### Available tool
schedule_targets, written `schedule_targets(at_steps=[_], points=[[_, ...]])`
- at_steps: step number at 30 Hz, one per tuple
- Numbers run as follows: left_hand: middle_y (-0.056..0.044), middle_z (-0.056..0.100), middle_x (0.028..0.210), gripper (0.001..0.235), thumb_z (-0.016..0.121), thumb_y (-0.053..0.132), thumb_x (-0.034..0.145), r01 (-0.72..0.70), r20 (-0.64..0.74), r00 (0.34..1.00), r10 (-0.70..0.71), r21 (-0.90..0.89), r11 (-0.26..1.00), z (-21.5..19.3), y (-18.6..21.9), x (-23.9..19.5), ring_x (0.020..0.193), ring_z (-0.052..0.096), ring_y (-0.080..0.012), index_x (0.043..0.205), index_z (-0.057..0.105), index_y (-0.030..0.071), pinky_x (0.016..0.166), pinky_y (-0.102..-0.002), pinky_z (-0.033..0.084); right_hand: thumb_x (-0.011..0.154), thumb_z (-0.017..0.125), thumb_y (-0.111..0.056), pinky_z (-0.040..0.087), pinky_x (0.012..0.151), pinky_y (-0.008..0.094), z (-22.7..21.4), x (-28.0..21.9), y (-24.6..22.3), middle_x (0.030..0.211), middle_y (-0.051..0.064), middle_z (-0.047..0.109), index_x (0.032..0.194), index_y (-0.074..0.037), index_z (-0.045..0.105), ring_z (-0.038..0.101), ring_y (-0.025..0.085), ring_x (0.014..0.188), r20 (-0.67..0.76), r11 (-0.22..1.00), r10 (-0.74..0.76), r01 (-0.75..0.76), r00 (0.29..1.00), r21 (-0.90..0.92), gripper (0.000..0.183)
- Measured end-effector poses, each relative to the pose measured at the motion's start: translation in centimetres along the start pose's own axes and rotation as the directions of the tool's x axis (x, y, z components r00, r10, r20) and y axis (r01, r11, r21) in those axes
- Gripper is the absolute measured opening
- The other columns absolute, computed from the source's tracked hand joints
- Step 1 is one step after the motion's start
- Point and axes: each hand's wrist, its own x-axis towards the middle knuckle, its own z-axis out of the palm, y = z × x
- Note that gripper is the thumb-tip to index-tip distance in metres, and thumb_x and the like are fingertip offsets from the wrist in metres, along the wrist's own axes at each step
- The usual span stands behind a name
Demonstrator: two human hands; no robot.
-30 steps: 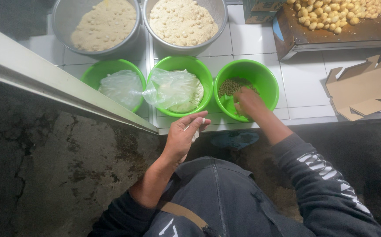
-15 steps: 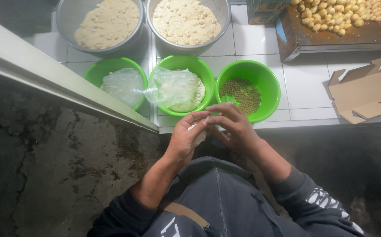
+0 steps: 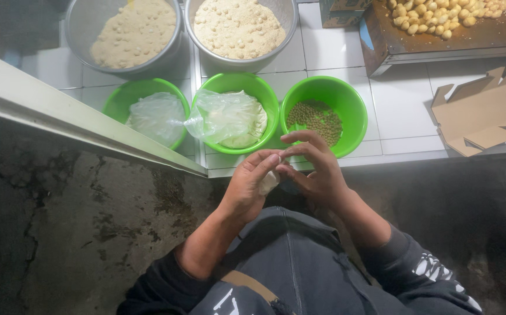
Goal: The person repeatedly wraps small round food items in thin translucent sheets, folding and sealing each one by hand. The wrapped items are placed into a green bowl lined with plastic. The process is continuous and repetitive throughout the clip.
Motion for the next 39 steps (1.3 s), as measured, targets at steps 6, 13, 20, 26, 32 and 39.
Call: schedule_targets(at_steps=[6, 13, 20, 26, 32, 39], points=[[-0.008, 0.069, 0.115, 0.028, 0.062, 0.016, 0.103, 0.171, 0.012, 0.985, -0.171, -0.117, 0.978, 0.5, 0.7, -0.6, 0.106, 0.067, -0.0156, 0.128, 0.063, 0.003, 0.098, -0.033, 0.054, 0.088, 0.080, -0.008, 0.053, 0.102, 0.039, 0.0, -0.3, -0.3, 0.129, 0.010, 0.065, 0.111, -0.009, 0.067, 0.064, 0.026, 0.122, 0.007, 0.993, 0.060, -0.061, 0.998, 0.099, 0.026], [-0.010, 0.067, 0.124, 0.038, 0.060, 0.017, 0.104, 0.213, 0.011, 0.977, -0.214, -0.164, 0.963, 1.0, 1.3, -0.8, 0.114, 0.065, -0.0181, 0.138, 0.060, 0.000, 0.102, -0.035, 0.055, 0.088, 0.082, -0.008, 0.058, 0.091, 0.034, 0.1, -0.6, 0.3, 0.128, 0.011, 0.065, 0.105, -0.011, 0.072, 0.069, 0.019, 0.106, -0.020, 0.999, 0.022, -0.022, 1.000, 0.033, 0.020], [-0.009, 0.067, 0.128, 0.033, 0.060, 0.010, 0.103, 0.116, -0.016, 0.993, -0.117, -0.071, 0.991, 0.8, 1.0, -0.9, 0.114, 0.064, -0.0168, 0.136, 0.060, 0.007, 0.102, -0.033, 0.053, 0.088, 0.082, -0.008, 0.059, 0.094, 0.035, 0.5, -0.8, 0.7, 0.131, 0.009, 0.064, 0.116, -0.013, 0.074, 0.066, 0.023, 0.114, -0.044, 0.995, -0.102, 0.102, 0.994, 0.001, 0.030], [-0.014, 0.067, 0.128, 0.033, 0.053, 0.009, 0.108, 0.134, 0.097, 0.987, -0.127, -0.067, 0.989, 0.5, 1.4, -0.9, 0.118, 0.064, -0.0214, 0.138, 0.059, -0.004, 0.107, -0.036, 0.051, 0.087, 0.080, -0.010, 0.054, 0.101, 0.039, -0.8, 0.0, 0.8, 0.130, 0.008, 0.064, 0.111, -0.010, 0.071, 0.062, 0.026, 0.123, 0.071, 0.975, -0.191, 0.198, 0.979, -0.105, 0.025], [-0.025, 0.068, 0.129, 0.042, 0.045, 0.019, 0.106, 0.155, 0.014, 0.988, -0.155, -0.010, 0.988, 0.8, 1.5, -0.6, 0.120, 0.067, -0.0276, 0.137, 0.058, -0.006, 0.108, -0.040, 0.051, 0.103, 0.066, -0.012, 0.051, 0.110, 0.035, -0.7, 3.7, -0.4, 0.138, 0.008, 0.053, 0.124, -0.016, 0.057, 0.056, 0.019, 0.133, -0.283, 0.987, -0.041, 0.083, 0.958, 0.140, 0.023], [-0.018, 0.056, 0.148, 0.041, 0.049, 0.003, 0.099, -0.249, 0.071, 0.966, 0.250, 0.535, 0.807, 1.4, 1.7, -1.8, 0.122, 0.062, -0.0324, 0.140, 0.055, 0.001, 0.111, -0.045, 0.050, 0.113, 0.057, -0.012, 0.054, 0.100, 0.034, 0.7, 4.7, 1.3, 0.121, 0.010, 0.069, 0.133, -0.001, 0.062, 0.066, 0.017, 0.112, -0.032, 0.838, 0.312, -0.258, 0.950, 0.481, 0.024]])
